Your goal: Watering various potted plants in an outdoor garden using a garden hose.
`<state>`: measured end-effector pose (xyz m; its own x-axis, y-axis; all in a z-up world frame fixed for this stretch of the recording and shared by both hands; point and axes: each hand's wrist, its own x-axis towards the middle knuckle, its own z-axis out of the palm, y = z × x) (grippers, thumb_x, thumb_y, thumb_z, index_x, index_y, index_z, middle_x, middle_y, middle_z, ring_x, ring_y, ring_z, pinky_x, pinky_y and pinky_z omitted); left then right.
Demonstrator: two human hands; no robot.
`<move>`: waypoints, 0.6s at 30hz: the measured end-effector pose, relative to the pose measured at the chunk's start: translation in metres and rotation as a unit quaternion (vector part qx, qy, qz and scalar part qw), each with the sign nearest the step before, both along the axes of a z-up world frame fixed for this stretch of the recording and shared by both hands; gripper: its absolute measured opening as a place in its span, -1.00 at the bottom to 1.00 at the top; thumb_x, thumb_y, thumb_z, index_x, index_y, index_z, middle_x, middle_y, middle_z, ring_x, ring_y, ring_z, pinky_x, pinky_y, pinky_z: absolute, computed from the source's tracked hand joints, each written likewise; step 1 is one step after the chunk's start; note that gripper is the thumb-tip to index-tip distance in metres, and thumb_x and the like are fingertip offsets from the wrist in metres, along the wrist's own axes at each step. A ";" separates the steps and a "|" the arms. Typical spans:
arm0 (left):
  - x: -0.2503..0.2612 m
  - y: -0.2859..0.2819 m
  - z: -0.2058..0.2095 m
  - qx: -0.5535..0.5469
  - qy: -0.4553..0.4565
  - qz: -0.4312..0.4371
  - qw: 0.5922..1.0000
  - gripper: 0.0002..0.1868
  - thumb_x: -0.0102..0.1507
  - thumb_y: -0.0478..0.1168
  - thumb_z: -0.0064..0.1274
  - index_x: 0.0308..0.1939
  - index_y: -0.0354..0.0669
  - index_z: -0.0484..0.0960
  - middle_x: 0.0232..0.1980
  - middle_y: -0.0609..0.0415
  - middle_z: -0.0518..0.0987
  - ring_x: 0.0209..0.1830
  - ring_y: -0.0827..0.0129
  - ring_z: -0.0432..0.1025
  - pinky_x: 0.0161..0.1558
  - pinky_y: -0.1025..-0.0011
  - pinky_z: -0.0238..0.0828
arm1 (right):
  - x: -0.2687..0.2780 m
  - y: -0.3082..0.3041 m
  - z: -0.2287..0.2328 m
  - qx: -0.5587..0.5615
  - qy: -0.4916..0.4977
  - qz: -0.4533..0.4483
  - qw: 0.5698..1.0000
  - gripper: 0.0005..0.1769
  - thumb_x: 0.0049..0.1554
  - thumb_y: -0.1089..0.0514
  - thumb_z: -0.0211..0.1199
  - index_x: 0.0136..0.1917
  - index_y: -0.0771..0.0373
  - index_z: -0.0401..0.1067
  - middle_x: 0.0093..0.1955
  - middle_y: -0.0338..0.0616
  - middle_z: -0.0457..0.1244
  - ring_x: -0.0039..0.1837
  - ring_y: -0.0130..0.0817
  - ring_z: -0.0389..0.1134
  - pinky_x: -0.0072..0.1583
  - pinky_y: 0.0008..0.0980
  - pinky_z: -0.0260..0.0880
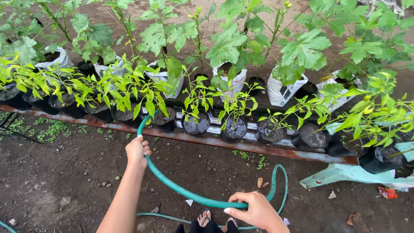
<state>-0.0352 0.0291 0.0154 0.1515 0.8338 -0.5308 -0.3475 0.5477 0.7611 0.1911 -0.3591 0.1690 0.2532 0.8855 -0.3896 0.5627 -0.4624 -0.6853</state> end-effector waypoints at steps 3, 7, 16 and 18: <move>-0.006 0.000 0.003 0.005 0.008 0.004 1.000 -0.83 0.42 -0.20 -0.15 -0.27 -0.09 0.31 -0.47 0.23 0.28 -0.65 0.62 0.06 -0.64 0.55 -0.08 | 0.000 0.003 -0.004 -0.023 0.046 0.003 0.999 -0.61 -0.04 -0.18 0.42 -0.04 0.07 0.65 -0.37 -0.21 0.43 -0.31 -0.29 0.43 -0.16 -0.31 0.36; -0.005 -0.003 0.021 0.001 0.027 0.025 0.999 -0.83 0.43 -0.19 -0.15 -0.26 -0.10 0.34 -0.47 0.23 0.29 -0.65 0.62 0.04 -0.64 0.55 -0.09 | 0.006 0.009 -0.014 -0.003 0.040 0.015 0.999 -0.59 -0.05 -0.17 0.45 -0.03 0.10 0.65 -0.32 -0.18 0.44 -0.29 -0.30 0.45 -0.16 -0.31 0.39; 0.011 0.008 0.014 0.020 0.034 0.026 0.999 -0.85 0.43 -0.20 -0.15 -0.22 -0.11 0.35 -0.46 0.23 0.29 -0.64 0.63 0.05 -0.64 0.55 -0.07 | 0.033 0.022 -0.014 -0.009 0.059 0.053 0.997 -0.58 0.00 -0.18 0.42 -0.04 0.16 0.63 -0.29 -0.17 0.46 -0.22 -0.35 0.48 -0.10 -0.33 0.42; 0.020 0.006 0.024 0.014 0.039 0.026 0.999 -0.86 0.44 -0.18 -0.15 -0.16 -0.13 0.40 -0.45 0.23 0.32 -0.64 0.62 0.07 -0.64 0.56 -0.05 | 0.039 0.023 -0.014 -0.023 0.070 0.049 0.996 -0.58 0.02 -0.18 0.40 -0.02 0.15 0.63 -0.31 -0.18 0.45 -0.23 -0.39 0.46 -0.10 -0.33 0.41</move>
